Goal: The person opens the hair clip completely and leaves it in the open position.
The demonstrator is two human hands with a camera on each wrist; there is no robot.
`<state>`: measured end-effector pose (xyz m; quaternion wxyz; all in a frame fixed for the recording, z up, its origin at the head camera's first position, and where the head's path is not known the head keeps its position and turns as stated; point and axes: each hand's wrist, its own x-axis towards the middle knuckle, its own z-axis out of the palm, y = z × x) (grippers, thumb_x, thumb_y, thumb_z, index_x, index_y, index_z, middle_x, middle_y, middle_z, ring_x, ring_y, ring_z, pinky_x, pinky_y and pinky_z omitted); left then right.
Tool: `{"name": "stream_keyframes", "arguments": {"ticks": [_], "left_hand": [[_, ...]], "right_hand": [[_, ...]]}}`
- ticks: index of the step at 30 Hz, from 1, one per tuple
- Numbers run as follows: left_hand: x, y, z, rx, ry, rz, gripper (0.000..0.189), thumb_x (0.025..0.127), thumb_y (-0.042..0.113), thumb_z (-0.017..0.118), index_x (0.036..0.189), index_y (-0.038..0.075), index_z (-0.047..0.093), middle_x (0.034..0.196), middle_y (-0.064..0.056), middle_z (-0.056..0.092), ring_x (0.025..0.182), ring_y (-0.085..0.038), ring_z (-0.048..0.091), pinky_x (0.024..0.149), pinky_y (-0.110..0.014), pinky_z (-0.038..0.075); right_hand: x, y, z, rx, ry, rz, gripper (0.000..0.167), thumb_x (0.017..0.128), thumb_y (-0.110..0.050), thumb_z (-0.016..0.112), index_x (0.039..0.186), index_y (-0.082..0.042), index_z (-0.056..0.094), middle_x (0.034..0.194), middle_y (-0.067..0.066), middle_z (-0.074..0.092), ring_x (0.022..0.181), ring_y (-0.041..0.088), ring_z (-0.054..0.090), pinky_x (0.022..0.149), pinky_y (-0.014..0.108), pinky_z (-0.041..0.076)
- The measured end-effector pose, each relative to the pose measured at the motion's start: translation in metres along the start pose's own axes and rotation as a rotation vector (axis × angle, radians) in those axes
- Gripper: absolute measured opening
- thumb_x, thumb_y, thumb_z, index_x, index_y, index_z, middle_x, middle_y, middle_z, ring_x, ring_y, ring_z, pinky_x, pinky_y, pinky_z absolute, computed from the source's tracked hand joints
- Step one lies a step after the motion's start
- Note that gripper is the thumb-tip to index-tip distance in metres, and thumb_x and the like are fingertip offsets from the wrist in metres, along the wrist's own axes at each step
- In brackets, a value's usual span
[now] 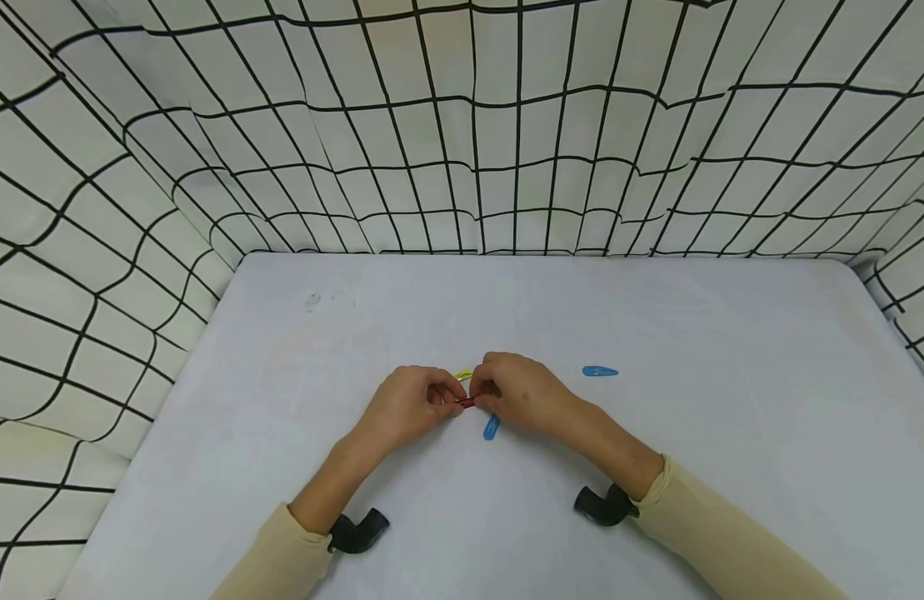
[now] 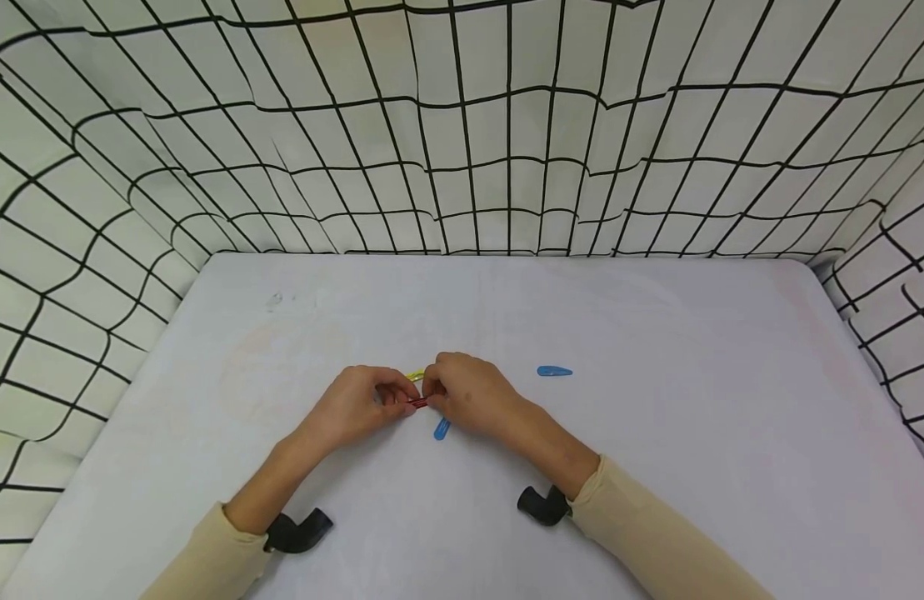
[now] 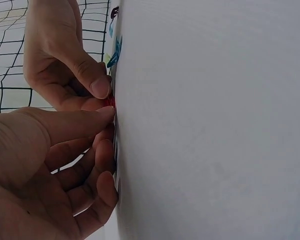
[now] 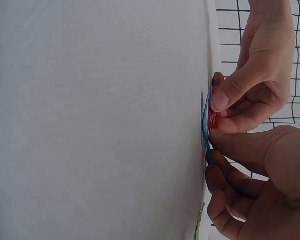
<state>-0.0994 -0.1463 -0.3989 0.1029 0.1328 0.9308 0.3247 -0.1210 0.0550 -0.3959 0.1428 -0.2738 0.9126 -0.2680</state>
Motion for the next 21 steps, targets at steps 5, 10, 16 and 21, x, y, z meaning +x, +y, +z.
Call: {"name": "stream_keyframes", "arguments": {"ticks": [5, 10, 16, 21], "left_hand": [[-0.0005, 0.0007, 0.0003, -0.012, 0.002, 0.012, 0.010, 0.087, 0.007, 0.080, 0.091, 0.016, 0.080, 0.077, 0.006, 0.072, 0.070, -0.004, 0.059, 0.068, -0.020, 0.049], [-0.0004, 0.0026, 0.0000, -0.026, 0.031, -0.001, 0.010, 0.088, 0.009, 0.080, 0.092, 0.018, 0.081, 0.082, 0.006, 0.075, 0.072, -0.005, 0.061, 0.070, -0.021, 0.051], [0.0014, 0.0033, -0.0002, -0.036, 0.085, -0.026, 0.009, 0.088, 0.009, 0.081, 0.091, 0.017, 0.081, 0.082, 0.005, 0.076, 0.072, -0.005, 0.063, 0.070, -0.023, 0.052], [0.0005, 0.0042, -0.0009, -0.069, 0.126, -0.069, 0.008, 0.088, 0.010, 0.082, 0.092, 0.017, 0.081, 0.081, 0.002, 0.076, 0.073, -0.008, 0.064, 0.071, -0.026, 0.053]], "right_hand": [[-0.0002, -0.0012, -0.0002, 0.007, 0.008, 0.007, 0.007, 0.095, -0.010, 0.076, 0.098, -0.016, 0.076, 0.093, -0.005, 0.068, 0.085, 0.011, 0.061, 0.078, 0.027, 0.052], [-0.0007, -0.0013, -0.0018, 0.052, 0.025, 0.020, 0.008, 0.097, -0.009, 0.072, 0.102, -0.015, 0.075, 0.100, -0.003, 0.073, 0.088, 0.012, 0.061, 0.082, 0.030, 0.054], [-0.0007, 0.0017, -0.0038, 0.081, 0.062, 0.003, 0.012, 0.097, -0.009, 0.072, 0.107, -0.014, 0.076, 0.105, -0.001, 0.075, 0.090, 0.013, 0.064, 0.085, 0.030, 0.055], [0.0005, 0.0048, -0.0042, 0.135, 0.089, -0.011, 0.017, 0.097, -0.003, 0.071, 0.109, -0.013, 0.076, 0.105, -0.001, 0.076, 0.092, 0.013, 0.066, 0.086, 0.029, 0.056]]}}
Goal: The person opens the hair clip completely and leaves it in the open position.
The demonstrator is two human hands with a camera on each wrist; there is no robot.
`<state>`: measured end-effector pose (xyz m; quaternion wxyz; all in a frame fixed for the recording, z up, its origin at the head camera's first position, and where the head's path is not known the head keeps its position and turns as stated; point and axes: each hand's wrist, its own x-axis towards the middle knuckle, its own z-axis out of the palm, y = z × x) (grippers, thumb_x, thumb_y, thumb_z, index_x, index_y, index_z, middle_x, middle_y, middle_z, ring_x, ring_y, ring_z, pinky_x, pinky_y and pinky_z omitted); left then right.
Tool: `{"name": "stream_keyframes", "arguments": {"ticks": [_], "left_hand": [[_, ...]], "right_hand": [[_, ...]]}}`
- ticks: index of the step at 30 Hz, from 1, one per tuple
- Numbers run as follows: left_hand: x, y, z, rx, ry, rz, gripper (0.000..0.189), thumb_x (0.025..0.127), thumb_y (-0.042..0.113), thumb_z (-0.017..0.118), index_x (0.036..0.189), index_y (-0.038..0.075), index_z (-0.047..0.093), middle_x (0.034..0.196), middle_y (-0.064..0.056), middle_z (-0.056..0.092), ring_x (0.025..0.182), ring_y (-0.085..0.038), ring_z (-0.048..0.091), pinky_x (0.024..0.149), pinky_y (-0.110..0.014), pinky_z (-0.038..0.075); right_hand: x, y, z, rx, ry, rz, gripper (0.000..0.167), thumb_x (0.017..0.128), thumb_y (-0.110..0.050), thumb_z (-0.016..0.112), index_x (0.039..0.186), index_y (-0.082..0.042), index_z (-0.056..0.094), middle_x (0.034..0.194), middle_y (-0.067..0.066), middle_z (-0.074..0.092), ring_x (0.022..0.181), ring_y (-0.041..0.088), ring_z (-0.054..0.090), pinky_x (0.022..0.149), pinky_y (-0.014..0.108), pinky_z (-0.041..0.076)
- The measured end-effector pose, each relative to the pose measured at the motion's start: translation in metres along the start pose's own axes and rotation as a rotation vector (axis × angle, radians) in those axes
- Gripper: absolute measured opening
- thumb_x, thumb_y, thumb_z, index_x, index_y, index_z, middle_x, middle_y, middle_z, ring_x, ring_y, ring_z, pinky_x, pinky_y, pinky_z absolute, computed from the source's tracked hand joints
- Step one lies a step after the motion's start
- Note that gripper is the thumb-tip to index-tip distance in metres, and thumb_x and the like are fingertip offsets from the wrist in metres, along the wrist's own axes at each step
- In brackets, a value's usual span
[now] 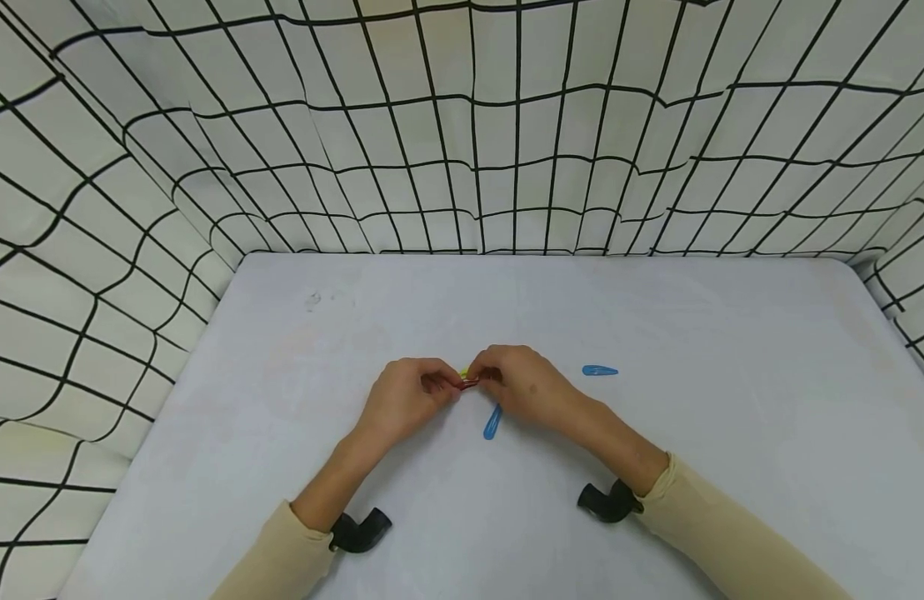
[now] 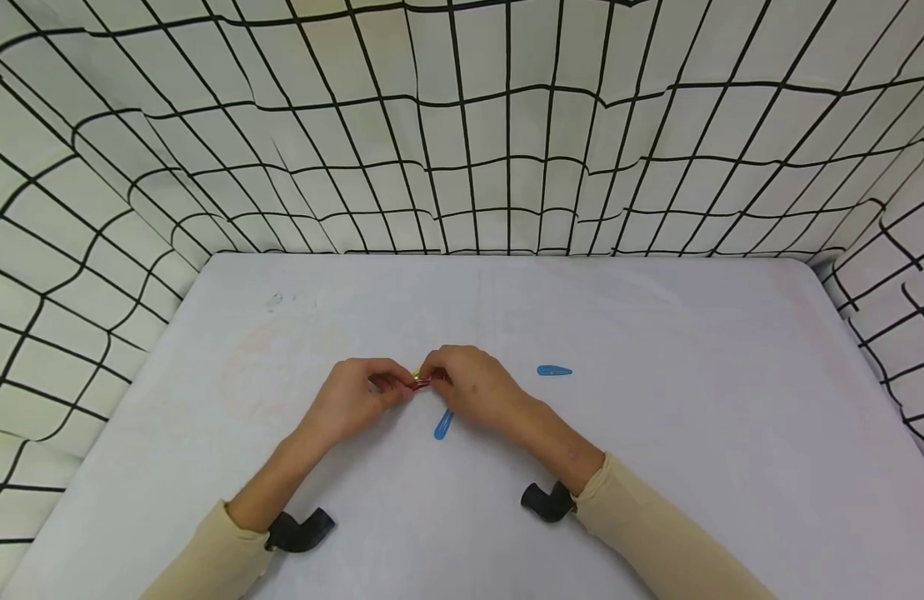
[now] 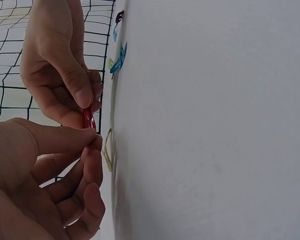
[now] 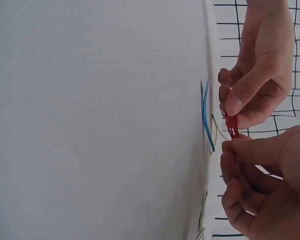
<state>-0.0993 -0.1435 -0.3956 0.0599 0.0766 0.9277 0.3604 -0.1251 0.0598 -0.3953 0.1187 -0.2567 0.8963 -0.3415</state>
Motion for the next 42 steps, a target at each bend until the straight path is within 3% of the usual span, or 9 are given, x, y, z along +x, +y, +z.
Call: {"name": "stream_keyframes", "arguments": {"ticks": [13, 27, 33, 42], "left_hand": [[0.001, 0.003, -0.002, -0.100, 0.066, -0.020, 0.008, 0.087, 0.008, 0.081, 0.092, 0.015, 0.081, 0.086, -0.001, 0.079, 0.075, -0.013, 0.068, 0.067, -0.027, 0.053], [0.000, 0.001, -0.002, -0.172, 0.085, -0.018, 0.008, 0.088, 0.010, 0.082, 0.095, 0.014, 0.081, 0.085, -0.002, 0.077, 0.077, -0.014, 0.067, 0.063, -0.025, 0.050], [0.000, 0.001, -0.001, -0.200, 0.084, -0.008, 0.009, 0.087, 0.013, 0.084, 0.096, 0.014, 0.081, 0.086, -0.002, 0.078, 0.076, -0.013, 0.068, 0.063, -0.024, 0.049], [0.001, 0.003, -0.001, -0.242, 0.091, -0.023, 0.010, 0.085, 0.013, 0.086, 0.094, 0.014, 0.081, 0.084, -0.003, 0.079, 0.072, -0.012, 0.067, 0.058, -0.022, 0.045]], "right_hand": [[0.002, 0.006, -0.007, 0.229, 0.063, 0.004, 0.015, 0.098, -0.011, 0.072, 0.113, -0.014, 0.074, 0.098, -0.002, 0.075, 0.093, 0.010, 0.067, 0.084, 0.028, 0.055], [0.004, 0.013, -0.009, 0.492, 0.026, 0.054, 0.013, 0.098, -0.013, 0.073, 0.111, -0.013, 0.075, 0.104, 0.007, 0.078, 0.093, 0.022, 0.075, 0.083, 0.027, 0.057], [0.005, 0.016, -0.009, 0.598, 0.018, 0.104, 0.014, 0.099, -0.014, 0.072, 0.112, -0.010, 0.075, 0.103, 0.008, 0.079, 0.095, 0.027, 0.075, 0.081, 0.032, 0.058], [0.006, 0.019, -0.009, 0.686, 0.014, 0.187, 0.018, 0.097, -0.027, 0.075, 0.110, -0.014, 0.078, 0.095, 0.009, 0.080, 0.094, 0.021, 0.071, 0.081, 0.031, 0.055]]}}
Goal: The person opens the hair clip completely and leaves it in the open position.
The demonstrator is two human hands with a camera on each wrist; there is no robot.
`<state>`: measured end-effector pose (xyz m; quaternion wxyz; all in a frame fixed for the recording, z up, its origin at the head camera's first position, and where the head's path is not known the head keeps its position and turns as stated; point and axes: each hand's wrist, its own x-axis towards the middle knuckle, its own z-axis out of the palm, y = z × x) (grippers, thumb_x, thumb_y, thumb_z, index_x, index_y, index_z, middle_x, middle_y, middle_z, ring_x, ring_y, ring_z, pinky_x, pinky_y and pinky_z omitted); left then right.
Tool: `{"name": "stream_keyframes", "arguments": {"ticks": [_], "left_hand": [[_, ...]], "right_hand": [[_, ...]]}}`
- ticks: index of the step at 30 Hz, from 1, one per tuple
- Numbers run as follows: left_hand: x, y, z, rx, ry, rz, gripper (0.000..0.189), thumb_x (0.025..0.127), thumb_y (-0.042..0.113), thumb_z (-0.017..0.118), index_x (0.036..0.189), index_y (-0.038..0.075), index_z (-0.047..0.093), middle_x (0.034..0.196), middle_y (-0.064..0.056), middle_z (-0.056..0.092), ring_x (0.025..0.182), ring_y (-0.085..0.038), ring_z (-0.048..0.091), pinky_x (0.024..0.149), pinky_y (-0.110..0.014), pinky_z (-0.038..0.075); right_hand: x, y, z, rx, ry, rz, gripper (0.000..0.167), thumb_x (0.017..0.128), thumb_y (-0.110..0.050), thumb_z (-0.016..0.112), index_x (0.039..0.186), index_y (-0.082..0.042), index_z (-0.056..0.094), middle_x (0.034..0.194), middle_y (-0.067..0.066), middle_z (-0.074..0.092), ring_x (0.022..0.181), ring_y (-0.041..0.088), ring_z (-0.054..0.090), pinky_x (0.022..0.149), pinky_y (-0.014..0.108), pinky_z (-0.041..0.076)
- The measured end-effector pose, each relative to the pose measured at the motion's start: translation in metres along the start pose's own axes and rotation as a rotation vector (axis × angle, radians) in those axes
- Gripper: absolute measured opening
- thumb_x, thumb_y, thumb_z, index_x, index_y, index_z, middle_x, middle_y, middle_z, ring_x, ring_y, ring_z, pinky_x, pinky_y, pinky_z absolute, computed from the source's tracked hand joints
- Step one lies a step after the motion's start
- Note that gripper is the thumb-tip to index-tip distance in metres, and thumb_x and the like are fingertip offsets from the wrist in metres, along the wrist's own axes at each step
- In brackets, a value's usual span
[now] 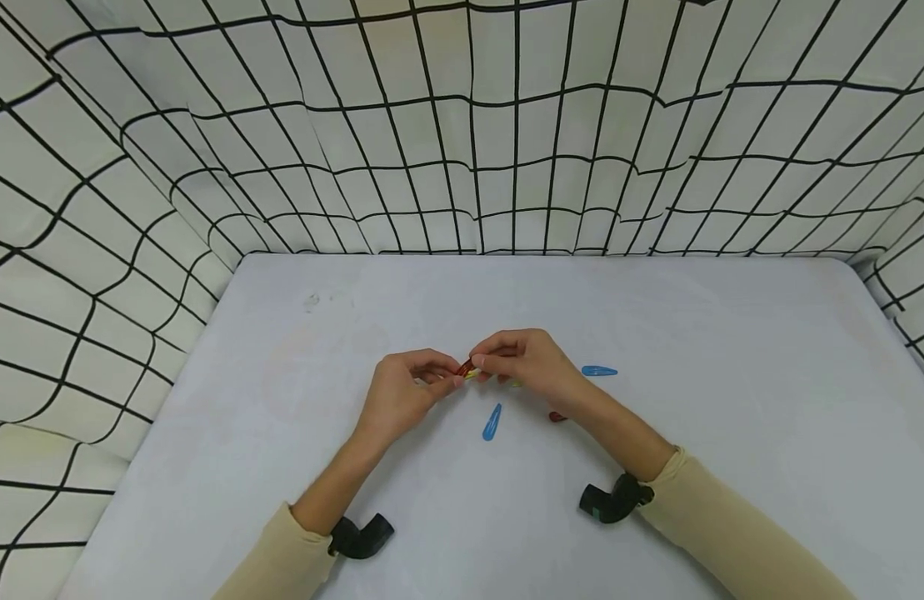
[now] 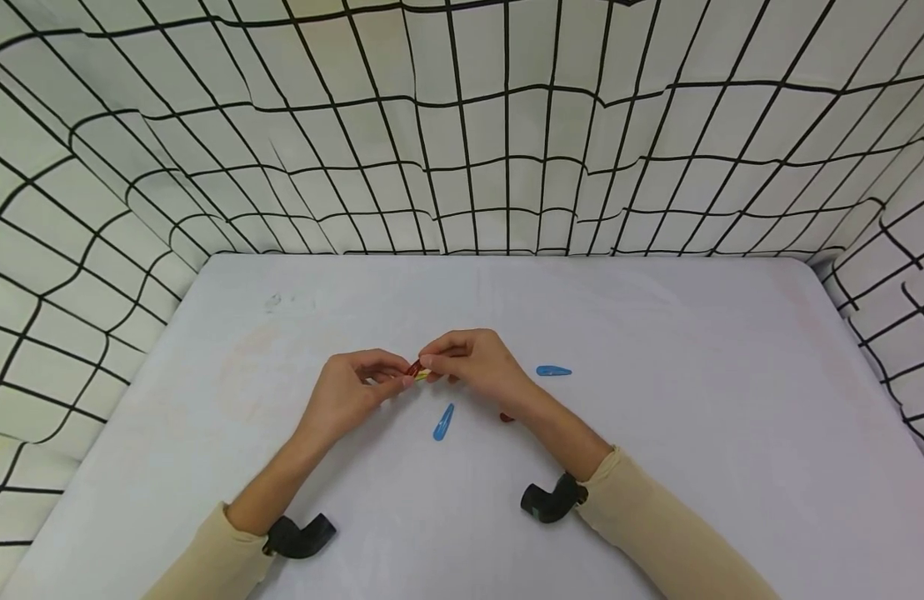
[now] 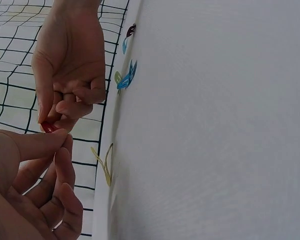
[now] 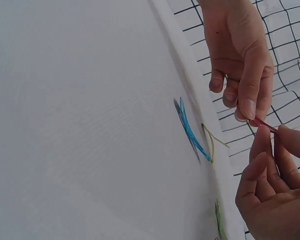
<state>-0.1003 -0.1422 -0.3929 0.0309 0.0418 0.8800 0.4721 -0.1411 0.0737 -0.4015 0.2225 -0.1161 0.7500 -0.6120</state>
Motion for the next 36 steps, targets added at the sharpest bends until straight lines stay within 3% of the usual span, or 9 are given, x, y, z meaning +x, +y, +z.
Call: {"name": "stream_keyframes", "arguments": {"ticks": [6, 16, 24, 36], "left_hand": [[-0.0009, -0.0007, -0.0003, -0.034, 0.006, -0.012, 0.012, 0.085, 0.013, 0.086, 0.095, 0.015, 0.082, 0.085, -0.004, 0.079, 0.074, -0.014, 0.067, 0.059, -0.022, 0.045], [-0.0023, -0.0020, -0.0014, -0.045, 0.013, -0.008, 0.011, 0.086, 0.015, 0.086, 0.097, 0.016, 0.084, 0.089, -0.004, 0.081, 0.081, -0.015, 0.069, 0.066, -0.024, 0.051], [-0.0025, -0.0048, -0.0018, -0.056, 0.007, 0.040, 0.006, 0.086, 0.015, 0.086, 0.092, 0.016, 0.084, 0.086, -0.003, 0.080, 0.079, -0.015, 0.066, 0.068, -0.025, 0.052], [-0.0022, -0.0031, 0.0002, -0.027, 0.032, 0.065, 0.009, 0.085, 0.019, 0.087, 0.091, 0.014, 0.084, 0.084, 0.000, 0.080, 0.077, -0.013, 0.063, 0.073, -0.025, 0.047]], "right_hand": [[0.0010, 0.0005, -0.0007, 0.039, 0.002, 0.040, 0.021, 0.096, -0.028, 0.076, 0.110, -0.013, 0.078, 0.093, 0.012, 0.077, 0.091, 0.022, 0.068, 0.081, 0.029, 0.052], [-0.0001, -0.0009, -0.0016, 0.054, -0.012, 0.057, 0.021, 0.097, -0.028, 0.075, 0.111, -0.012, 0.079, 0.080, 0.001, 0.068, 0.089, 0.026, 0.060, 0.079, 0.029, 0.048], [0.0015, -0.0001, -0.0023, 0.069, -0.026, 0.060, 0.021, 0.097, -0.026, 0.074, 0.110, -0.011, 0.078, 0.077, 0.002, 0.065, 0.084, 0.023, 0.057, 0.076, 0.028, 0.045], [0.0009, -0.0031, -0.0022, 0.086, -0.014, 0.067, 0.020, 0.096, -0.025, 0.076, 0.108, -0.010, 0.078, 0.103, 0.010, 0.077, 0.079, 0.017, 0.062, 0.076, 0.026, 0.049]]}}
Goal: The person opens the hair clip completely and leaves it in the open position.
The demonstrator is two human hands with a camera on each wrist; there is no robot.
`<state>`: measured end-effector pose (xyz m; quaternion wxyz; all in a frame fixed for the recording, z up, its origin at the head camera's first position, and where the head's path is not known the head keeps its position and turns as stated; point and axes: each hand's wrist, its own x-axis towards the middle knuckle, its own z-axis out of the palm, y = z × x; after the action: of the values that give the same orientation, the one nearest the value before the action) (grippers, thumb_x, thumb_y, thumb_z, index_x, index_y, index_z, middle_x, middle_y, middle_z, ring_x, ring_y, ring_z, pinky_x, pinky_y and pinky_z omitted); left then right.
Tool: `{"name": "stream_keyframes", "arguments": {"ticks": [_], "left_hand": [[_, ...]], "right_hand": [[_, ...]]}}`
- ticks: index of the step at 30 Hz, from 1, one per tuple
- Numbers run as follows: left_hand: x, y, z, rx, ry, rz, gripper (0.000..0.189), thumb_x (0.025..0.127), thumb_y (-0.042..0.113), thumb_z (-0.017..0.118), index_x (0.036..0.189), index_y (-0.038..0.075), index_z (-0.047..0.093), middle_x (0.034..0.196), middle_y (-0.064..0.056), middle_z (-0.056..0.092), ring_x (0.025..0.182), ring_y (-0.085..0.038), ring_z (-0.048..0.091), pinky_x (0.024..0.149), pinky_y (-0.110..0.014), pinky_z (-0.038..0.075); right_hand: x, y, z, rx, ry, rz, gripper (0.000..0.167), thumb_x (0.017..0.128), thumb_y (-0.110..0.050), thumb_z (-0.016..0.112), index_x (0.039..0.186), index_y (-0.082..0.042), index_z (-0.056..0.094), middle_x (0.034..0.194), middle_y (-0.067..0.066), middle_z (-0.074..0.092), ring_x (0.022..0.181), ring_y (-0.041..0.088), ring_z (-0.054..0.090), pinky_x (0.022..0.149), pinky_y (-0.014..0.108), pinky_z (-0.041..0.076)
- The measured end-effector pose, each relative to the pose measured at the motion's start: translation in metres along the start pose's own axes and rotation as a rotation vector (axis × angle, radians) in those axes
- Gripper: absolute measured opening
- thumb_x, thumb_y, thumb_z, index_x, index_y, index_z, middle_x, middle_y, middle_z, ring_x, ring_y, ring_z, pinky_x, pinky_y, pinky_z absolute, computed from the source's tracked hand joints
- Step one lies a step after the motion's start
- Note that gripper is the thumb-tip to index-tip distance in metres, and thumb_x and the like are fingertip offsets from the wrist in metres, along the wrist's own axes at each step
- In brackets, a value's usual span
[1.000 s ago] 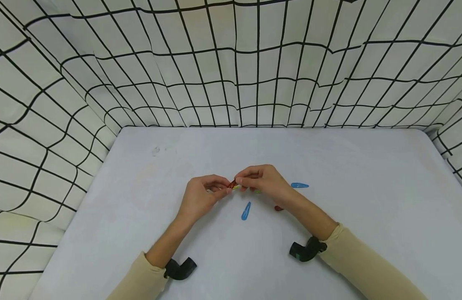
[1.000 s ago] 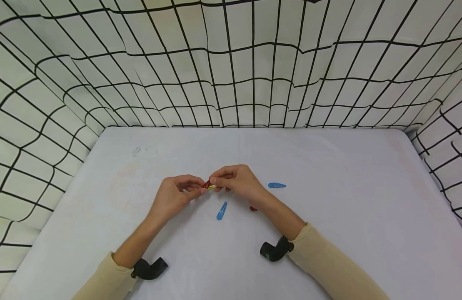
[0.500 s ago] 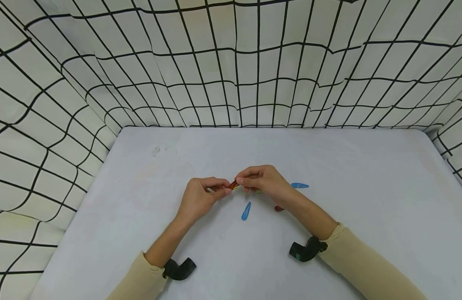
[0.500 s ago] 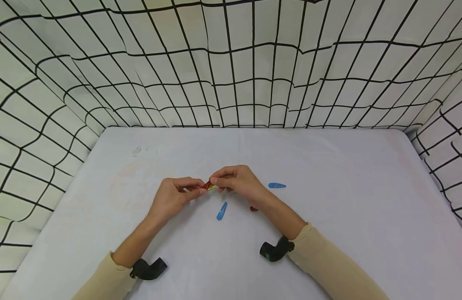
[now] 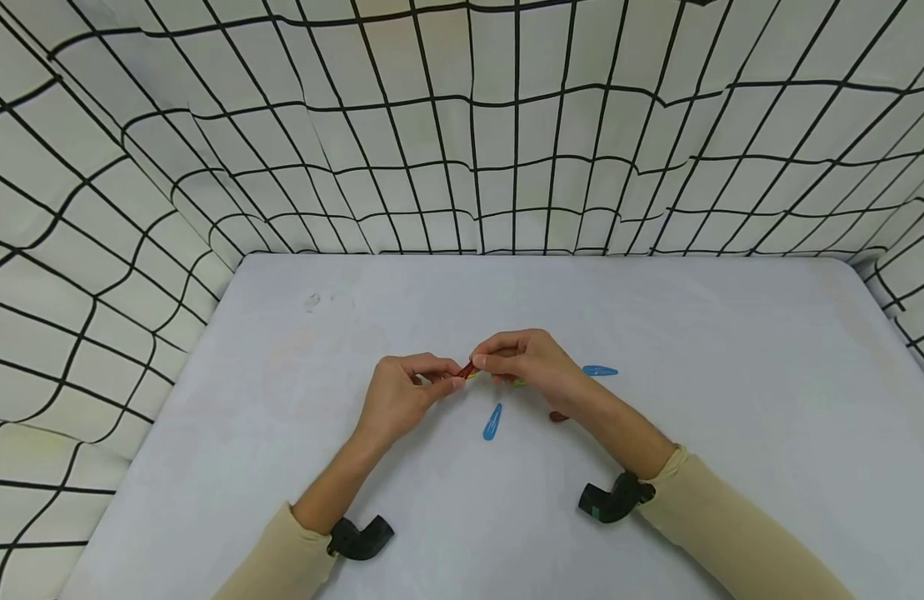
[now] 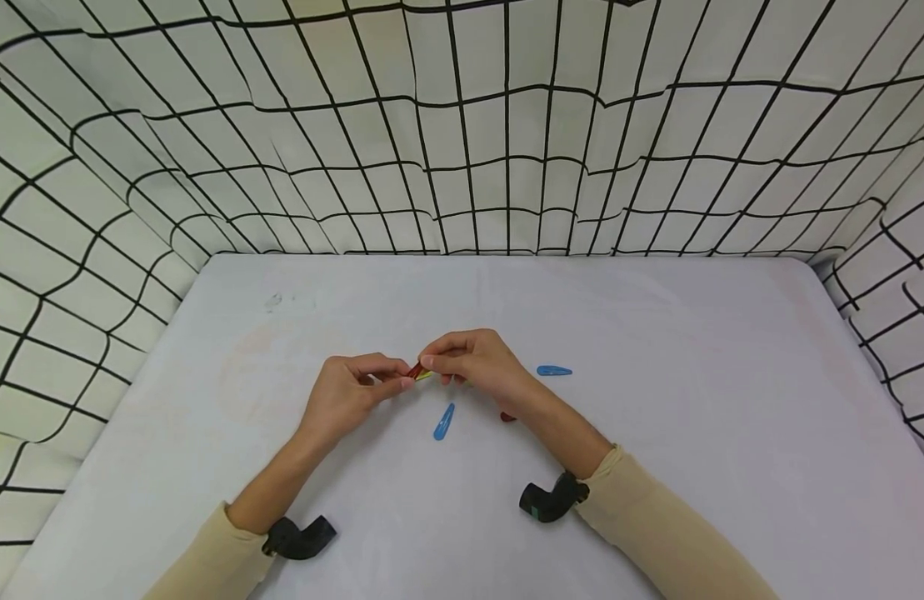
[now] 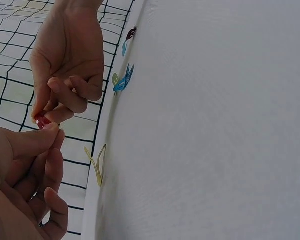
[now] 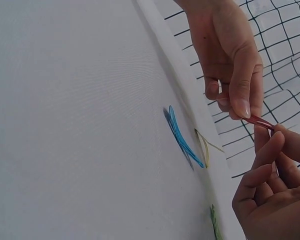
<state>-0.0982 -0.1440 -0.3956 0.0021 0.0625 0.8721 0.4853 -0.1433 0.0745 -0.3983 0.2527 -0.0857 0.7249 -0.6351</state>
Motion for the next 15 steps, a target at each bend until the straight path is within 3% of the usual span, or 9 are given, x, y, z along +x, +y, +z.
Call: {"name": "stream_keyframes", "arguments": {"ticks": [15], "left_hand": [[-0.0002, -0.0025, 0.0030, 0.007, 0.005, 0.007, 0.006, 0.084, 0.019, 0.088, 0.088, 0.016, 0.085, 0.081, 0.000, 0.080, 0.076, -0.012, 0.064, 0.071, -0.025, 0.046]], "right_hand": [[-0.0009, 0.0005, 0.0011, -0.027, 0.017, -0.015, 0.019, 0.097, -0.024, 0.075, 0.109, -0.010, 0.078, 0.095, 0.008, 0.074, 0.079, 0.018, 0.058, 0.071, 0.024, 0.043]]}}
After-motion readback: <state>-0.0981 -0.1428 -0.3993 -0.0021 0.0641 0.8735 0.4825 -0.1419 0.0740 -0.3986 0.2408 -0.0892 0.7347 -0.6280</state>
